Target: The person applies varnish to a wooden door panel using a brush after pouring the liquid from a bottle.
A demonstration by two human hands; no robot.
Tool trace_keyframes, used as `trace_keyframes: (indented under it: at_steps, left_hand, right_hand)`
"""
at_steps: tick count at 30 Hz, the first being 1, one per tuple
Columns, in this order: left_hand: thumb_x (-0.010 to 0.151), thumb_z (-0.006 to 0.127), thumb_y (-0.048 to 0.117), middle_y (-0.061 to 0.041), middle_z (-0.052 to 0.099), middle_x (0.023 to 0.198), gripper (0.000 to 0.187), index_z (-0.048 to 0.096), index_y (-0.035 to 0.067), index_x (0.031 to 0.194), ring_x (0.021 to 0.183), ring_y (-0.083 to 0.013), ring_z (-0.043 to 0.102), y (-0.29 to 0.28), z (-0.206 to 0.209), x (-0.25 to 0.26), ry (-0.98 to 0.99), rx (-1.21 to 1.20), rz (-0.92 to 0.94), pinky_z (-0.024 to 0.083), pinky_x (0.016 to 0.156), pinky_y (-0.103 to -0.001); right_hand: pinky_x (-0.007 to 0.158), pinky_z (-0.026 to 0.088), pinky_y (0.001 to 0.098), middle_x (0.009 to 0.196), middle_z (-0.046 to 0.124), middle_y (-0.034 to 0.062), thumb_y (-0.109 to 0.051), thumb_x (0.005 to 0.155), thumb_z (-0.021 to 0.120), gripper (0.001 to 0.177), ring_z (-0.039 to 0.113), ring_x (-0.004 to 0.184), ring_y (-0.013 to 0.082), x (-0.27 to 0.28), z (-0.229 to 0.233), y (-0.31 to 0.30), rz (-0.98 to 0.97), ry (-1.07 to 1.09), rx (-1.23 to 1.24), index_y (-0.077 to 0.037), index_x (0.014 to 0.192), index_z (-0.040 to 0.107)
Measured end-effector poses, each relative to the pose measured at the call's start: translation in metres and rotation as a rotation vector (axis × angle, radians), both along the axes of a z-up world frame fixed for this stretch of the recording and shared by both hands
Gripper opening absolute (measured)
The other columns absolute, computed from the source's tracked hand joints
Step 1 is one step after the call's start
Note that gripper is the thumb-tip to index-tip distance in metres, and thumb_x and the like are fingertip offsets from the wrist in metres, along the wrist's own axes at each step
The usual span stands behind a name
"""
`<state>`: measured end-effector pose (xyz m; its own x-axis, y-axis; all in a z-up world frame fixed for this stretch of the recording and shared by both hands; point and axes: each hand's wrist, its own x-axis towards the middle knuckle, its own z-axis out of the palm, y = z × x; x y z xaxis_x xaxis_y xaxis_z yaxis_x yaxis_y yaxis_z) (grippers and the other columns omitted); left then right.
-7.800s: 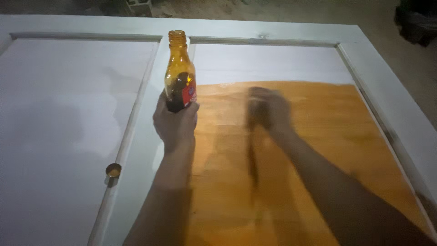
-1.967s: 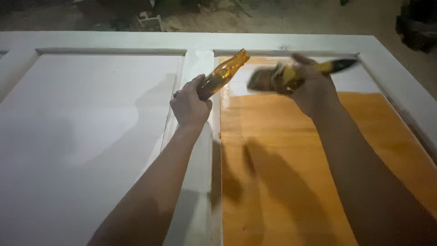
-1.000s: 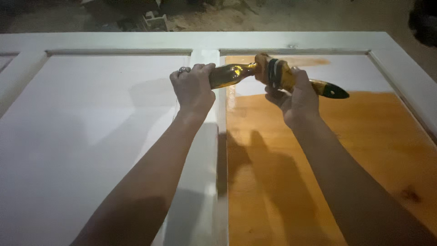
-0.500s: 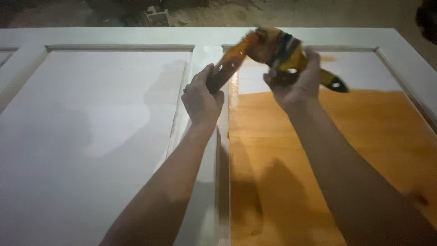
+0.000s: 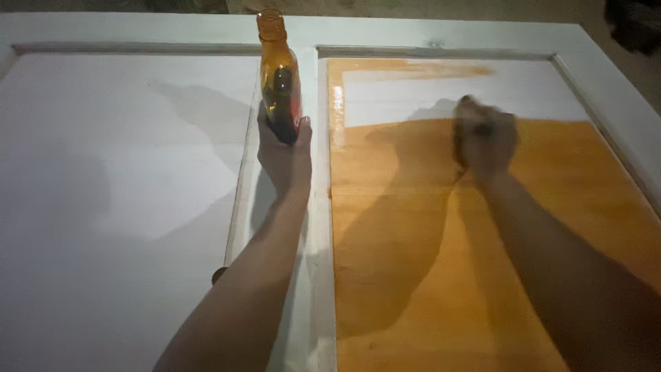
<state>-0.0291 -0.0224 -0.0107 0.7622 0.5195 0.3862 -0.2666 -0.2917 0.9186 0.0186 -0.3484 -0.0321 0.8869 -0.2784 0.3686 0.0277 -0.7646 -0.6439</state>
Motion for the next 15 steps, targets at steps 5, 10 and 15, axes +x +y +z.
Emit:
trace_keyframes:
  at_steps: [5, 10, 15]
  left_hand:
    - [0.086, 0.077, 0.025, -0.016, 0.067, 0.134, 0.071, 0.046, 0.012, 0.149, 0.122, -0.0293, 0.068, 0.001, 0.004, -0.003, -0.012, 0.059, 0.052, 0.052, 0.102, -0.039]
    - [0.087, 0.078, 0.027, -0.017, 0.066, 0.135, 0.076, 0.042, 0.011, 0.151, 0.123, -0.0306, 0.065, 0.006, 0.007, -0.005, 0.029, 0.085, 0.016, 0.049, 0.103, -0.039]
    - [0.087, 0.078, 0.029, -0.017, 0.066, 0.137, 0.075, 0.043, 0.009, 0.150, 0.124, -0.0294, 0.067, 0.003, 0.003, -0.003, -0.043, 0.091, 0.020, 0.052, 0.104, -0.040]
  right_hand:
    - [0.107, 0.050, 0.0439, 0.131, 0.065, 0.0101, -0.011, 0.090, 0.083, 0.038, 0.058, 0.126, 0.0286, -0.008, -0.021, 0.115, 0.367, -0.411, -0.140, -0.018, 0.124, 0.068]
    - [0.102, 0.052, 0.0451, 0.136, 0.061, 0.0126, -0.008, 0.072, 0.088, 0.060, 0.057, 0.122, 0.0340, -0.012, -0.006, 0.178, 0.538, -0.296, -0.137, -0.025, 0.127, 0.069]
    - [0.100, 0.055, 0.0363, 0.134, 0.062, 0.0109, -0.005, 0.063, 0.082, 0.064, 0.059, 0.120, 0.0272, -0.011, -0.007, 0.103, 0.437, -0.191, -0.103, -0.024, 0.123, 0.072]
